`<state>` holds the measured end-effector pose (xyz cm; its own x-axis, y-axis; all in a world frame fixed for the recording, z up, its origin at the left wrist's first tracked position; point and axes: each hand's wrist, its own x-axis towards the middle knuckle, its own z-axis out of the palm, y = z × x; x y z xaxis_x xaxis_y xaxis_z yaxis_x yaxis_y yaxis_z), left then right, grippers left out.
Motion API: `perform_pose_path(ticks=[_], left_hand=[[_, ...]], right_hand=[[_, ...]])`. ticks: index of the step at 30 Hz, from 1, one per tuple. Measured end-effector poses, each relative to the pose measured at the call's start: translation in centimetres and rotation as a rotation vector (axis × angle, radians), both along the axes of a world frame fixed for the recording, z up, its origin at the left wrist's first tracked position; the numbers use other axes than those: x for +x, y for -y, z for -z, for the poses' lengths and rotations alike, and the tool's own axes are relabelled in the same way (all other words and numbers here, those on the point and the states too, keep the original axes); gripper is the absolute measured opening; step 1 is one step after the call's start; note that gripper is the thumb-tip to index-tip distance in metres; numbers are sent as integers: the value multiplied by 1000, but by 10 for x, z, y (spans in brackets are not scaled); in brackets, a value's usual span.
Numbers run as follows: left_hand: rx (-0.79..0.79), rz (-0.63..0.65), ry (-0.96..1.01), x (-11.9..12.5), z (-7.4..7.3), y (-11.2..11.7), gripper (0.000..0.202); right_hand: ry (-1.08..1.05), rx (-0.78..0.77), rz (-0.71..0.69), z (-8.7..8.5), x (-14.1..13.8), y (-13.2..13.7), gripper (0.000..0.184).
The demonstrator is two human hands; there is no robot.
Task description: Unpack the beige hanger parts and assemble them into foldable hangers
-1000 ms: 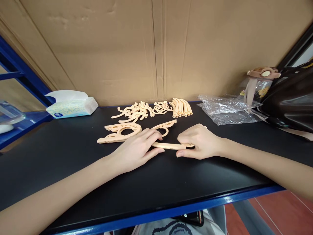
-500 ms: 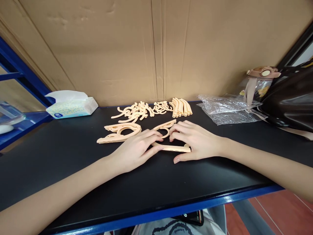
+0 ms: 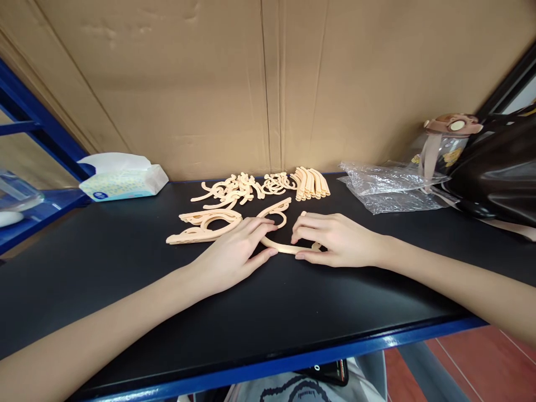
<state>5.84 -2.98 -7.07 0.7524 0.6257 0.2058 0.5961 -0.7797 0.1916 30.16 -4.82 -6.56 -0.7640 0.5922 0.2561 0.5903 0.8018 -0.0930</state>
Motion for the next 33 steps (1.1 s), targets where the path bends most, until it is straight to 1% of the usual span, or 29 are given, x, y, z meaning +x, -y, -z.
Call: perform_pose_path(ticks=[3, 6, 9, 12, 15, 17, 19, 22, 24, 27, 30, 33], left_hand=[[-9, -32, -1, 0, -1, 0, 44], [1, -33, 4, 0, -1, -1, 47], [15, -28, 14, 0, 0, -2, 48], [20, -30, 14, -1, 0, -2, 49], [14, -34, -1, 0, 0, -1, 50], [12, -33, -11, 0, 0, -1, 49], [14, -27, -16, -1, 0, -1, 49], [25, -11, -14, -1, -1, -1, 47], [34, 0, -9, -1, -1, -2, 45], [41, 16, -6, -1, -2, -1, 41], [47, 46, -5, 0, -3, 0, 37], [63, 71, -2, 0, -3, 1, 42]], right_hand=[[-46, -50, -39, 0, -1, 3, 16], [-111, -85, -69, 2, -5, 6, 8], [-137, -90, -80, 4, -8, 9, 11], [-122, -54, -44, 3, -9, 8, 14], [-95, -11, 29, 2, -7, 5, 27], [-73, -13, 65, 1, -5, 2, 35], [-61, -32, 66, 1, -3, 0, 34], [-60, -46, 12, 1, -2, 0, 20], [-52, -34, -25, 1, -3, 1, 15], [-30, 13, -50, 1, -4, 2, 19], [-21, 49, -38, 2, -4, 1, 25], [-31, 63, -26, 3, -3, -2, 33]])
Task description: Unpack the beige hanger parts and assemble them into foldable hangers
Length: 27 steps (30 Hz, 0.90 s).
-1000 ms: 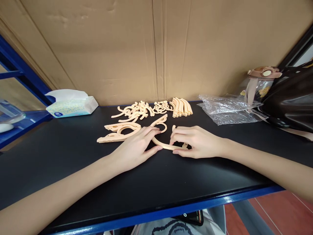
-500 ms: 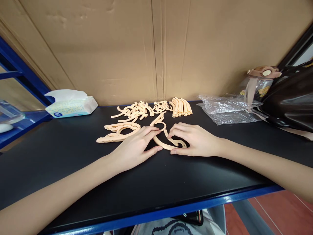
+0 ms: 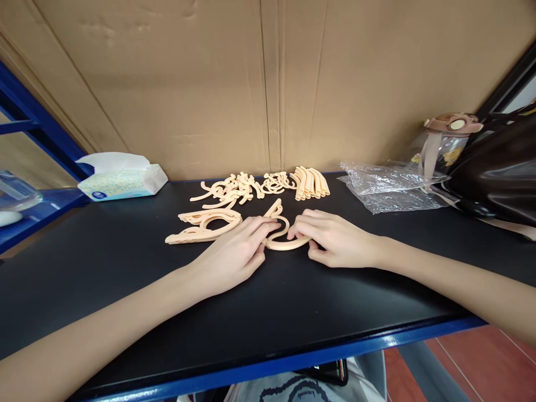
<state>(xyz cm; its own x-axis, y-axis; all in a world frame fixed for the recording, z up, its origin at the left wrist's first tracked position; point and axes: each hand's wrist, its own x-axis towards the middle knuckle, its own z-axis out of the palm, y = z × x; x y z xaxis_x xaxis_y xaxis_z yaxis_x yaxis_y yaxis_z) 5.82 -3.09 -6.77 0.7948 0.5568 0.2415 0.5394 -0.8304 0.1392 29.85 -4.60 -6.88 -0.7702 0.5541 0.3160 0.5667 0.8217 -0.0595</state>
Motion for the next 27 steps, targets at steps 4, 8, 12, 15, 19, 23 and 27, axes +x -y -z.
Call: perform_pose_path(ticks=[4, 8, 12, 15, 19, 23, 27], left_hand=[[23, 20, -12, -2, 1, -1, 46], [24, 33, -37, -2, 2, -2, 41], [32, 25, -33, -1, 2, -2, 36], [22, 18, -26, -1, 2, -2, 35], [-3, 15, -13, -2, 2, -4, 35], [-1, 24, -11, -1, 2, -4, 35], [13, 37, -8, -1, 2, -2, 33]], right_hand=[[-10, 4, 3, 3, 1, -3, 36], [-23, 16, 9, 4, 0, -4, 28], [-33, 76, 40, 3, 0, -4, 22], [-67, 86, 90, 5, 1, -5, 19], [-129, 78, 186, 9, 3, -9, 17], [-139, 77, 268, 8, 3, -9, 15], [-146, 41, 260, 3, 1, -5, 23]])
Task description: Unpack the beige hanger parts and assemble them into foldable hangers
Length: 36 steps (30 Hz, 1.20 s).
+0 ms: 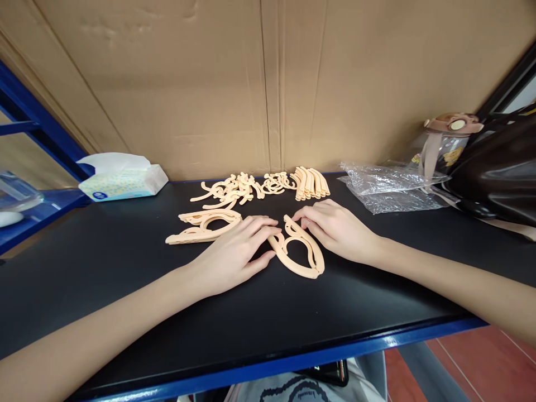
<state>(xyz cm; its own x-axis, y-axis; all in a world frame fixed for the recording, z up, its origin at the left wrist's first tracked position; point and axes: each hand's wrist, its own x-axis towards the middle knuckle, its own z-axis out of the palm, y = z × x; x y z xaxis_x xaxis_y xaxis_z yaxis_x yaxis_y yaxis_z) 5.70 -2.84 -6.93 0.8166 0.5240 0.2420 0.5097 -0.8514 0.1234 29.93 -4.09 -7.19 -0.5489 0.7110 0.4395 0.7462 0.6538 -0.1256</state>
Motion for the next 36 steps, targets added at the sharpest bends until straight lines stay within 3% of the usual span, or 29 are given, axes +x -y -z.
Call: perform_pose_path(ticks=[4, 8, 14, 24, 30, 36], left_hand=[[-24, -20, 9, 1, -3, 2, 41], [-82, -14, 11, 2, -5, 5, 52], [-113, -4, -9, 2, -6, 5, 54], [185, -82, 105, 0, -5, 3, 55], [226, -127, 105, -1, -6, -1, 60], [227, -128, 79, 0, -7, 2, 63]], right_hand=[[-31, -79, -52, -3, 0, 4, 24], [-71, -254, -133, -4, -2, 9, 27], [-276, -401, -200, -3, -6, 12, 35], [-372, -451, 106, 0, 0, 1, 32], [-714, -802, -83, -1, -2, -2, 30], [-768, -815, -152, -2, -4, 0, 27]])
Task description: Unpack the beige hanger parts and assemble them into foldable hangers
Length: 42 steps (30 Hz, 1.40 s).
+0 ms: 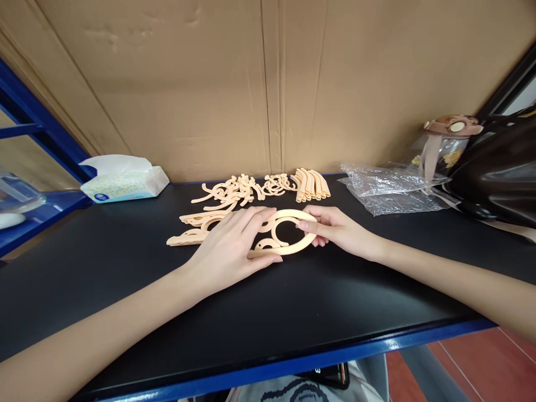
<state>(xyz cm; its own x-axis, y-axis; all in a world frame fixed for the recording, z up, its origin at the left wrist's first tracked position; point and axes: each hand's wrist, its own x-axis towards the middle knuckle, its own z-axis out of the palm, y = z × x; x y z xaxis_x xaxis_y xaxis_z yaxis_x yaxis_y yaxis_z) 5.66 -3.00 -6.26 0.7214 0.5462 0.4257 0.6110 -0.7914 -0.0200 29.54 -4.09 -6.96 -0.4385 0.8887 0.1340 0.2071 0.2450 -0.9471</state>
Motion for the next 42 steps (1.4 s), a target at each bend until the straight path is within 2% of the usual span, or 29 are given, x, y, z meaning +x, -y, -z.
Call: perform_pose_path(ticks=[9, 13, 16, 22, 29, 35, 42], left_hand=[[-70, -2, 9, 0, 1, 3, 68], [-164, 2, 47, 0, 4, 2, 72], [-178, 10, 54, 1, 5, 2, 73], [-83, 21, 16, 1, 4, 3, 75], [78, 43, -28, 2, 2, 4, 82], [125, 37, -41, 1, 2, 3, 86], [162, 35, -83, 1, 1, 3, 83]], right_hand=[[15, 8, -49, -1, -1, 0, 27], [-8, -65, -68, -3, 0, 0, 27], [-42, -138, -75, -3, 0, 0, 27], [-81, -212, -108, -3, 2, -2, 30], [-48, -212, -129, -4, 3, -1, 29], [-24, -198, -133, -5, 2, 0, 29], [-75, -203, -209, -2, 4, 0, 31]])
